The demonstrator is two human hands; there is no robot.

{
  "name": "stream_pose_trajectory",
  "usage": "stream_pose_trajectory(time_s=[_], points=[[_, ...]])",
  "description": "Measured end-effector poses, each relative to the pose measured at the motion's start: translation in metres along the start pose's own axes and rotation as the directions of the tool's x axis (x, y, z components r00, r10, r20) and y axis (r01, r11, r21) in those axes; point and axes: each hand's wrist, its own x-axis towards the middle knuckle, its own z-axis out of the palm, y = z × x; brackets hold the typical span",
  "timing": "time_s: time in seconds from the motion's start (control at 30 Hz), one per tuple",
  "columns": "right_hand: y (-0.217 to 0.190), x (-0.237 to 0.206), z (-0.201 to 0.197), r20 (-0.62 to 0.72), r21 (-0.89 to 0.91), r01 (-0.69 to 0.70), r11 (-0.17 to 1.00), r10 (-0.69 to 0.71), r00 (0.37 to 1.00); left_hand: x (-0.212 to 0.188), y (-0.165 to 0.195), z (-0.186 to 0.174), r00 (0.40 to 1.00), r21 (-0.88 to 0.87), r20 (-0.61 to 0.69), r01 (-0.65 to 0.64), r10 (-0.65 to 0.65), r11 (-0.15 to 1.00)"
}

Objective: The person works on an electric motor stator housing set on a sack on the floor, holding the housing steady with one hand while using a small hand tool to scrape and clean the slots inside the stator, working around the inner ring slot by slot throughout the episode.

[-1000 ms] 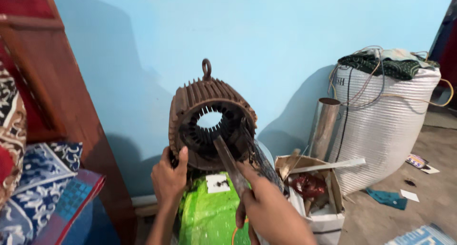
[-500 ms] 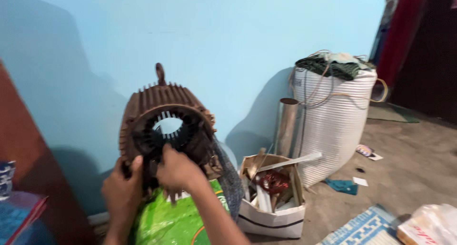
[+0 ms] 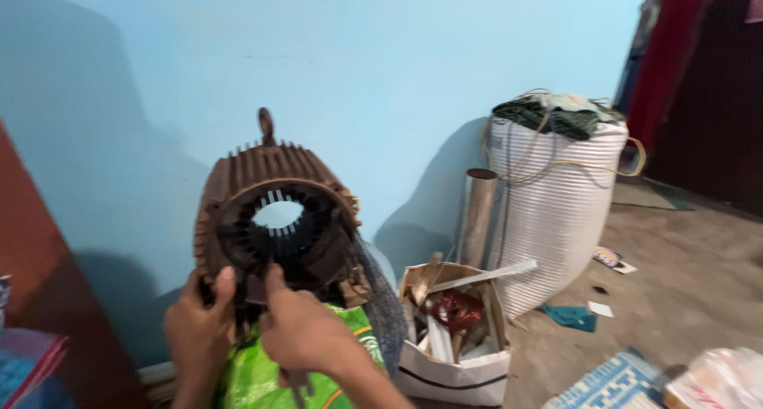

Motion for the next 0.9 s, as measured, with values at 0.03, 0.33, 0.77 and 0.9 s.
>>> stream_pose_trajectory(time_s=[0.03,0.33,0.77,0.9], points=[[0.002,0.000,0.002,0.034,0.045,-0.032,0.998,0.031,0.999,0.001,0.000,-0.001,0.999,-0.009,0.031,0.043,-0.043,0.999],[-0.016,0.040,-0.007,0.311,0.080,-0.480,0.874,0.435,0.845,-0.007,-0.001,0.002,0.995,0.036,-0.047,-0.091,0.093,0.995],[-0.047,0.030,-0.032,0.292,-0.026,-0.297,0.954,0.291,0.911,-0.011,0.001,0.000,0.987,0.019,-0.073,-0.139,0.140,0.990],[-0.038,-0.038,-0.069,0.371,0.104,-0.453,0.885,0.388,0.843,-0.010,0.003,-0.005,0.983,0.006,-0.084,-0.161,0.161,0.987]])
